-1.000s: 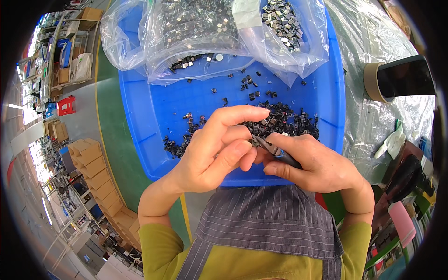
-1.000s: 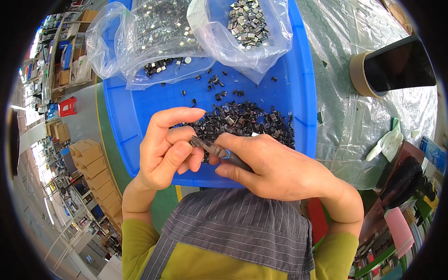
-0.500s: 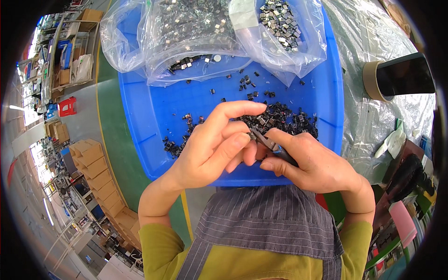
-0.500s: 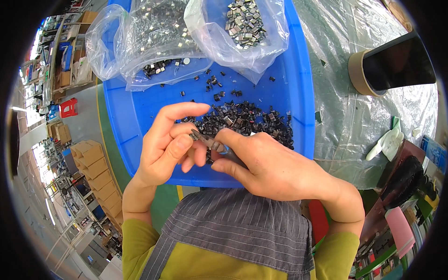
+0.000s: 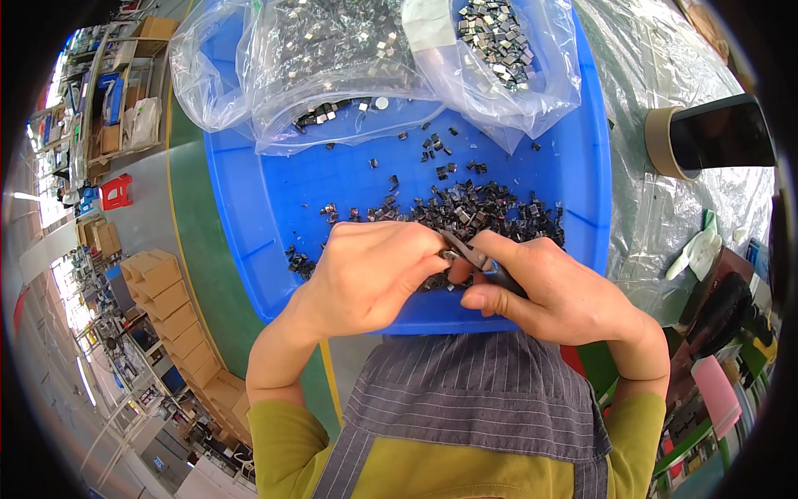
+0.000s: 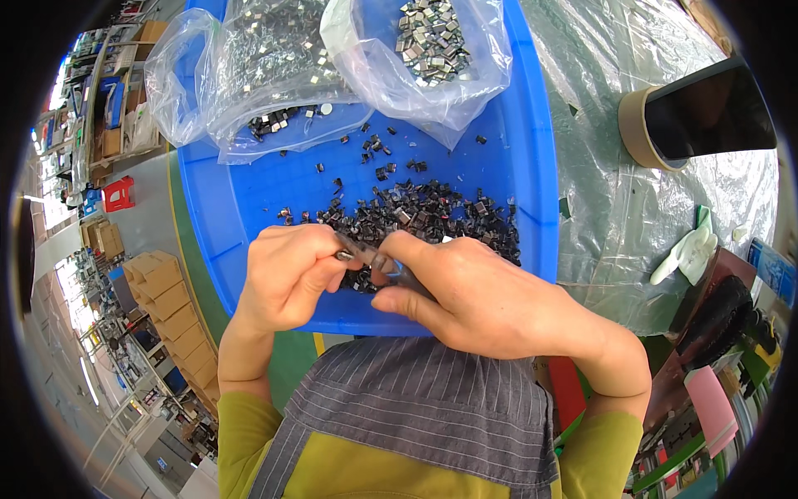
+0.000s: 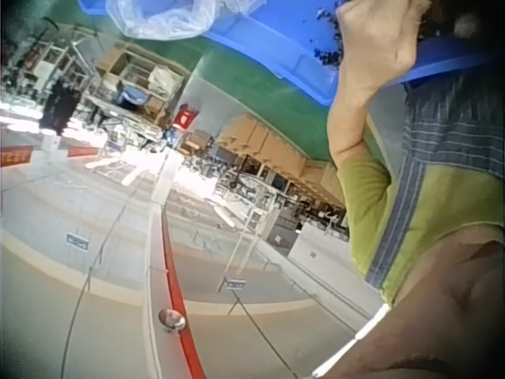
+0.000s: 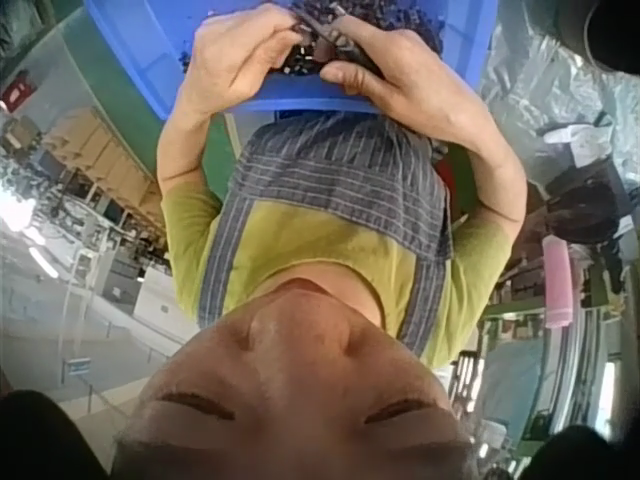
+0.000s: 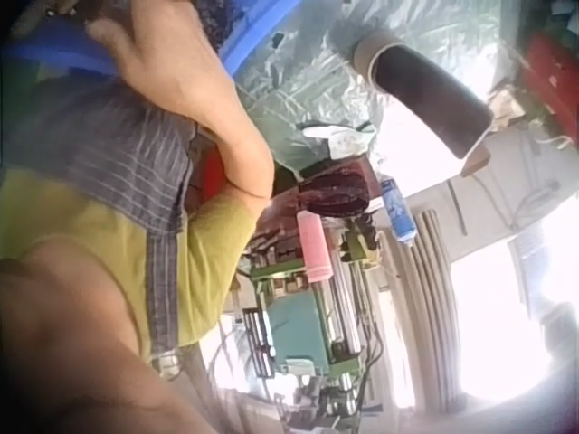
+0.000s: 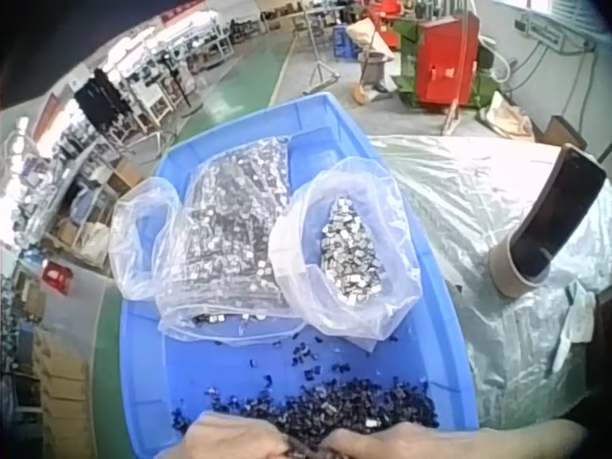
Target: Trimming small black electronic components using a pair of pliers over a blue sorting tray.
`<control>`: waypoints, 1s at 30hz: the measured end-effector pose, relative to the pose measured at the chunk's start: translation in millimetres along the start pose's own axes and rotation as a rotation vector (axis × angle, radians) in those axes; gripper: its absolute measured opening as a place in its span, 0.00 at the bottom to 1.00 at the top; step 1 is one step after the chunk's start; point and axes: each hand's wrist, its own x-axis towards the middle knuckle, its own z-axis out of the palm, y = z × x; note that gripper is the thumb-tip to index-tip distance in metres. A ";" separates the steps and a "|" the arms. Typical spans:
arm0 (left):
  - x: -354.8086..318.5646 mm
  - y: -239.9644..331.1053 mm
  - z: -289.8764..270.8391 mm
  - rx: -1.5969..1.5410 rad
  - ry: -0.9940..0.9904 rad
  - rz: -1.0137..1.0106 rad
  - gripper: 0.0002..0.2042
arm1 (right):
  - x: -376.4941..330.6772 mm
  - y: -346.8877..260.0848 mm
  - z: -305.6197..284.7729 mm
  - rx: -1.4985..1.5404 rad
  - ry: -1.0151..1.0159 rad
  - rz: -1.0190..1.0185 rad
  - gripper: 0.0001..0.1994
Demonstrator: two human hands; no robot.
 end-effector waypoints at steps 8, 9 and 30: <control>1.0 4.8 -9.4 -0.207 -0.089 -0.184 0.11 | 1.6 0.4 -6.1 -0.036 -0.096 -0.053 0.12; 1.0 4.7 -9.2 -0.212 -0.095 -0.195 0.11 | 1.6 1.5 -5.7 -0.036 -0.097 -0.053 0.12; -2.0 -2.2 7.2 0.141 0.254 0.181 0.06 | -0.3 -3.2 0.0 -0.140 0.058 -0.034 0.10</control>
